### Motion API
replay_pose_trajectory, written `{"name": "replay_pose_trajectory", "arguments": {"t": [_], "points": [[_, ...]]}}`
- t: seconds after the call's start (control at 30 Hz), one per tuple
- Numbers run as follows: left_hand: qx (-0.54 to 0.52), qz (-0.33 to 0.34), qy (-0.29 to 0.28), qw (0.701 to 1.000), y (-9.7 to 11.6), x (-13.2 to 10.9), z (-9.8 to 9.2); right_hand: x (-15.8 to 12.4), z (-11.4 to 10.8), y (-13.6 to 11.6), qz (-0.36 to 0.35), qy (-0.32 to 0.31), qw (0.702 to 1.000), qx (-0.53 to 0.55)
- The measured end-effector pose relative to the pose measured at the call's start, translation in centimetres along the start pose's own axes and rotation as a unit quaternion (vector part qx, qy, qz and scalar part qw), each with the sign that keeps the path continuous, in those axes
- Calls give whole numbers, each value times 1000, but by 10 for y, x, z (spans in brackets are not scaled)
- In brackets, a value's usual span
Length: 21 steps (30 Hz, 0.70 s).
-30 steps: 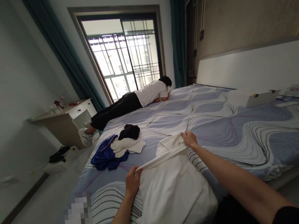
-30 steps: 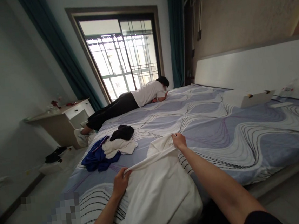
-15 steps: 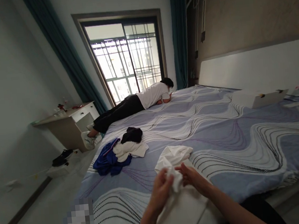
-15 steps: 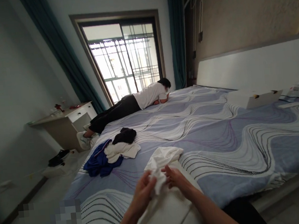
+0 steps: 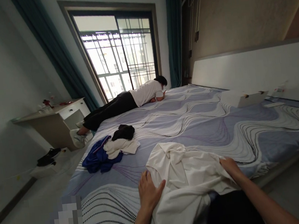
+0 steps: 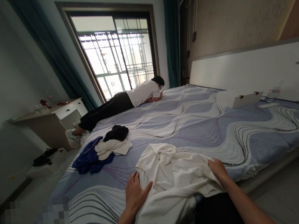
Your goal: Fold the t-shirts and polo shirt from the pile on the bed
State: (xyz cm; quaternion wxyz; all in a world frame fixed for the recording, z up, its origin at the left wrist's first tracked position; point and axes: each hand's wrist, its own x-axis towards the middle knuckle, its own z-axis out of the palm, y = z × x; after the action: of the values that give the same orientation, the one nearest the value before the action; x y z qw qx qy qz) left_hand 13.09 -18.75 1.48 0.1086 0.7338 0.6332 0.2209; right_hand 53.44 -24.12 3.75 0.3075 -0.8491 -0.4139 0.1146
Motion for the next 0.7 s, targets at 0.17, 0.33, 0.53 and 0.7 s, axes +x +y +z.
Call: {"name": "replay_pose_trajectory", "arguments": {"t": [0.17, 0.33, 0.53, 0.7], "points": [[28, -26, -25, 999, 13, -31, 1, -25, 27, 9, 25, -36, 989, -138], [-159, -38, -9, 987, 7, -44, -16, -48, 40, -25, -39, -20, 976, -213], [-503, -152, -49, 849, 5, -60, -31, -73, 73, -116, -377, -44, 918, -119], [-557, -112, -147, 810, 17, -86, -27, -81, 118, -197, -564, -223, 786, -123]]}}
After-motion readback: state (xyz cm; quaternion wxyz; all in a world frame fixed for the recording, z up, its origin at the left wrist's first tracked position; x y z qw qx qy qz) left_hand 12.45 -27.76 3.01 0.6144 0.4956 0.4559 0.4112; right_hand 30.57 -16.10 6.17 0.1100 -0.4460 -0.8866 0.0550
